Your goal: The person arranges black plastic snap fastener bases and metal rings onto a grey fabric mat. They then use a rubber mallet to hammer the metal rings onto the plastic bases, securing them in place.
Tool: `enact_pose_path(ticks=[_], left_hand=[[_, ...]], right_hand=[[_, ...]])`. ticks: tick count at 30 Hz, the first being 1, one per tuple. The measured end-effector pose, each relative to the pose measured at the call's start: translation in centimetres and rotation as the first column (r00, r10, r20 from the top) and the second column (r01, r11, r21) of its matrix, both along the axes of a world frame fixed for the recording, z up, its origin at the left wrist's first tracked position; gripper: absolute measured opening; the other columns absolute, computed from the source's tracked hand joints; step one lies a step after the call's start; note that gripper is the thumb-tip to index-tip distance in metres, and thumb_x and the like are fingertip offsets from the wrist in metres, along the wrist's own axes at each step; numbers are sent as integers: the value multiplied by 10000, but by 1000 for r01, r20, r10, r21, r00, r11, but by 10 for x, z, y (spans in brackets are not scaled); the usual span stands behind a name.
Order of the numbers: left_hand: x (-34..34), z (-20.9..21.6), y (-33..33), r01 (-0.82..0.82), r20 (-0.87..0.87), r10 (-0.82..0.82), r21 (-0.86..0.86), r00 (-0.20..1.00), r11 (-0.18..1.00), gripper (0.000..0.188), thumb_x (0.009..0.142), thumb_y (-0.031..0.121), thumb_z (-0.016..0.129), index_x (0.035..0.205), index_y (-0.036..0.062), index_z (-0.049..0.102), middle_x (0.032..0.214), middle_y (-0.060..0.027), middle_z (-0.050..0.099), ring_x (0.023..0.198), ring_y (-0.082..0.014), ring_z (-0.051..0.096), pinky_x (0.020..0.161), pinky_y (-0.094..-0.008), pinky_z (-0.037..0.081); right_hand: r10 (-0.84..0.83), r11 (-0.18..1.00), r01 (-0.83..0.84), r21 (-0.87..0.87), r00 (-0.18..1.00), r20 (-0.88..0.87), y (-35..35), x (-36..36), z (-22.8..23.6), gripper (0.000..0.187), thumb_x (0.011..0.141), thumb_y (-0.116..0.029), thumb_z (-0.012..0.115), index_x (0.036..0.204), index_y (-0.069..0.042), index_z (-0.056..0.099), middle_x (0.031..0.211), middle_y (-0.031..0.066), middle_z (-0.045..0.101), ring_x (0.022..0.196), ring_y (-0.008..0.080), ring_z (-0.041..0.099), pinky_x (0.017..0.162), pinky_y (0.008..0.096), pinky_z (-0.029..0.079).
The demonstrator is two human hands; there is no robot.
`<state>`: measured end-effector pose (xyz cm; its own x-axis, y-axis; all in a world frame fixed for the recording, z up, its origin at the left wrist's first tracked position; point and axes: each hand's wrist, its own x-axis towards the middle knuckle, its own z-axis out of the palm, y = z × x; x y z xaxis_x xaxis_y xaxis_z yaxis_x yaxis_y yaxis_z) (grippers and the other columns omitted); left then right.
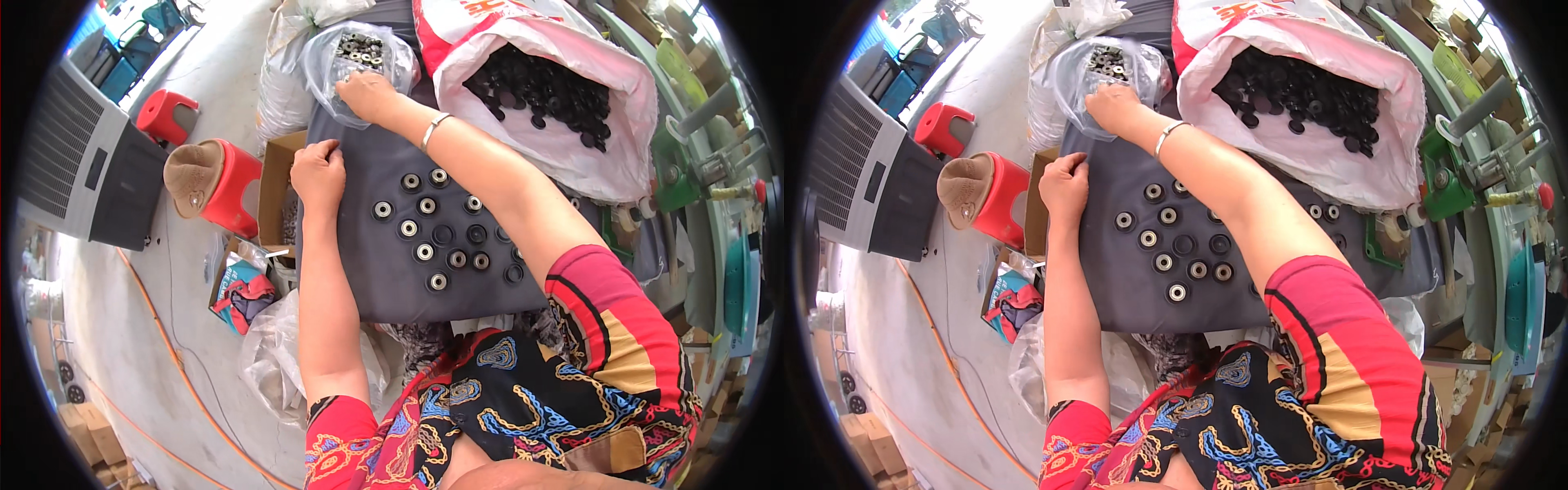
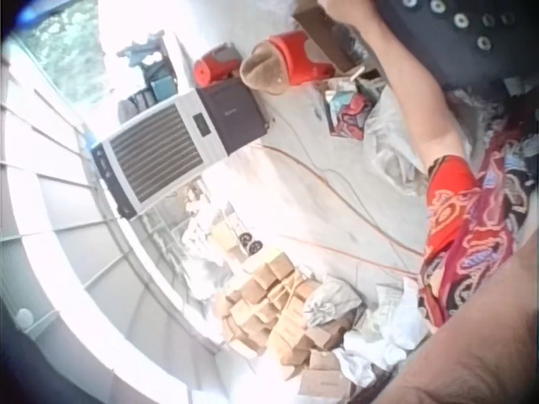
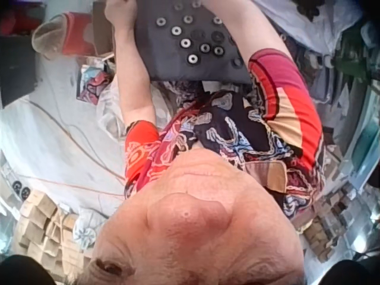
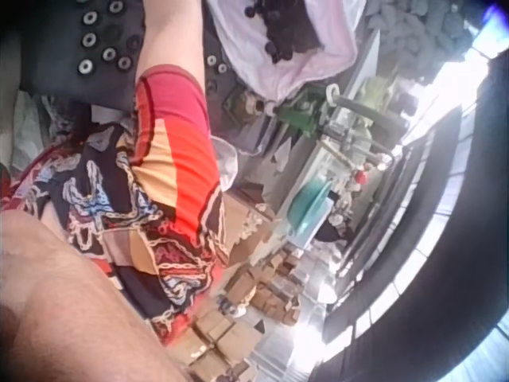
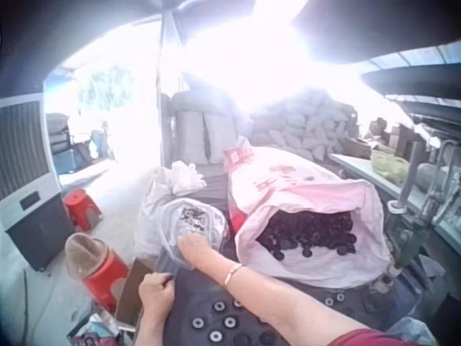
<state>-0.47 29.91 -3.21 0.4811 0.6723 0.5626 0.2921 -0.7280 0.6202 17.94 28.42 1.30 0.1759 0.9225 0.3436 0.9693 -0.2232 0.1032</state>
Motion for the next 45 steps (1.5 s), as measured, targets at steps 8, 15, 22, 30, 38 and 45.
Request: enact_pose_path(ticks=[8, 15, 22, 30, 38, 45], left_hand=[[-3, 2, -3, -13, 13, 13, -37, 1000, 999, 145, 750, 113, 636, 856, 82, 728, 838, -79, 690, 855, -266, 622, 794, -370, 496], [-7, -4, 3, -34, 6, 34, -38, 999, 999, 149, 759, 128, 638, 868, 95, 733, 855, -73, 696, 856, -257, 629, 792, -365, 496], [-2, -4, 4, -10, -13, 9, -66, 1000, 998, 155, 758, 143, 633, 872, 116, 734, 857, -68, 697, 862, -239, 630, 785, -355, 498], [5, -21, 16, 65, -9, -66, -85, 998, 994, 191, 782, 161, 636, 936, 105, 736, 898, -73, 712, 826, -221, 673, 764, -327, 514], [6, -21, 17, 61, -62, -72, -166, 996, 984, 225, 812, 159, 631, 1003, 83, 721, 914, -77, 715, 807, -162, 669, 750, -282, 501], [3, -33, 32, 115, -13, -118, -163, 993, 980, 228, 817, 127, 629, 1018, 60, 715, 921, -87, 712, 824, -162, 666, 764, -278, 499]], right_hand=[[148, 986, -125, 112, 960, -236, -6, 0, 14, 157, 760, -75, 585, 878, -25, 676, 877, 221, 673, 906, 307, 674, 757, 396, 541], [-16, 981, -166, -99, 443, -896, -68, -21, 24, 127, 761, -13, 654, 883, 17, 672, 700, 118, 667, 558, 158, 662, 465, 284, 536], [185, 954, -250, -167, 926, -330, -84, -25, 2, 218, 700, -96, 617, 881, -8, 700, 831, 202, 677, 806, 325, 669, 716, 396, 537], [224, 970, -135, 202, 818, -529, -197, 10, 79, 251, 738, -72, 633, 974, 6, 669, 864, 135, 685, 762, 199, 661, 705, 302, 523], [-224, 970, 243, -23, 849, -479, -433, 2, 69, 209, 721, -35, 651, 928, -6, 654, 802, 92, 609, 700, 179, 587, 641, 293, 484], [-311, 948, 299, -107, 811, -495, -449, -12, 27, 210, 742, 18, 628, 952, 0, 627, 864, 108, 574, 726, 244, 587, 653, 322, 487]])
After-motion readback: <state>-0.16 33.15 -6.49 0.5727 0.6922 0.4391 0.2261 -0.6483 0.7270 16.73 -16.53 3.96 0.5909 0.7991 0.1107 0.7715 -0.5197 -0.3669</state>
